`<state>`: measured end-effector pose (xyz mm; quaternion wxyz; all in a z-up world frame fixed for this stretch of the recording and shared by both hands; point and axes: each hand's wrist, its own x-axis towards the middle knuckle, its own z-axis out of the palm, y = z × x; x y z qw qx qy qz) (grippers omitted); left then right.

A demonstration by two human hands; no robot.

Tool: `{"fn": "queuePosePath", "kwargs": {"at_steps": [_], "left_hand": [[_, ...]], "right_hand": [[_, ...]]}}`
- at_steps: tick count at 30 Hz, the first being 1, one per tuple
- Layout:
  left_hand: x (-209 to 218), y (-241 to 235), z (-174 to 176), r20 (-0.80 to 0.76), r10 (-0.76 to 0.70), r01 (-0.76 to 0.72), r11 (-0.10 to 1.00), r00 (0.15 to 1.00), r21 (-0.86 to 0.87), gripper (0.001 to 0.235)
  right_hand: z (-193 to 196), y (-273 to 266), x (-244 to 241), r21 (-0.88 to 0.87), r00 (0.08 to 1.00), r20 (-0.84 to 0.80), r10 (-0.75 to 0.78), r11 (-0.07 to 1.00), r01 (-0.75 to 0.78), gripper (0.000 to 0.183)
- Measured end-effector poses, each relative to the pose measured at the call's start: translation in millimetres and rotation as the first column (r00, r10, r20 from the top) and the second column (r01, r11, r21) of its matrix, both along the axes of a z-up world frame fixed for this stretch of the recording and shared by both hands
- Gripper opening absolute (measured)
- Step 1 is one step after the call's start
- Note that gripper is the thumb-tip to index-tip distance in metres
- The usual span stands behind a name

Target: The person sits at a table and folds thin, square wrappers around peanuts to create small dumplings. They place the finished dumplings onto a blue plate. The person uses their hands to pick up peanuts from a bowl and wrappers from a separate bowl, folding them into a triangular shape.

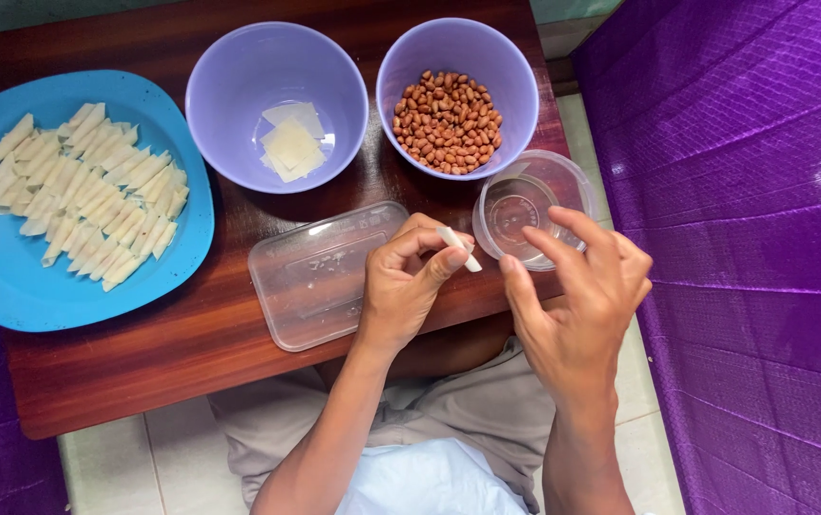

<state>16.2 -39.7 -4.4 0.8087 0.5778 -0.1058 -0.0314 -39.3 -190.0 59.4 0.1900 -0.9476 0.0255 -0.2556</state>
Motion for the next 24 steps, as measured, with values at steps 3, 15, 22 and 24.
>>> {"fn": "queuePosePath", "kwargs": {"at_steps": [3,15,22,24], "left_hand": [[1.1,-9.5,0.6,-0.047,-0.038,0.039,0.999,0.998,0.034,0.016],[-8.0,-13.8,13.4,-0.083,0.0,-0.002,1.0,0.997,-0.024,0.017],[-13.7,-9.8,16.4,-0.082,-0.029,0.025,0.999,0.996,-0.039,0.019],[-15.7,-7.5,23.2,-0.081,-0.042,0.042,0.999,0.996,-0.009,0.019]], "right_hand": [[-10.2,-2.7,1.2,-0.064,0.994,-0.11,0.014,0.998,-0.021,0.007],[-13.0,-3.2,0.2,0.402,0.977,0.189,0.095,0.901,-0.165,0.006],[-7.6,3.6,-1.9,0.631,0.969,0.167,0.181,0.736,-0.246,0.007],[-11.0,4.1,-2.7,0.789,0.974,0.133,0.185,0.576,-0.217,0.011]]}}
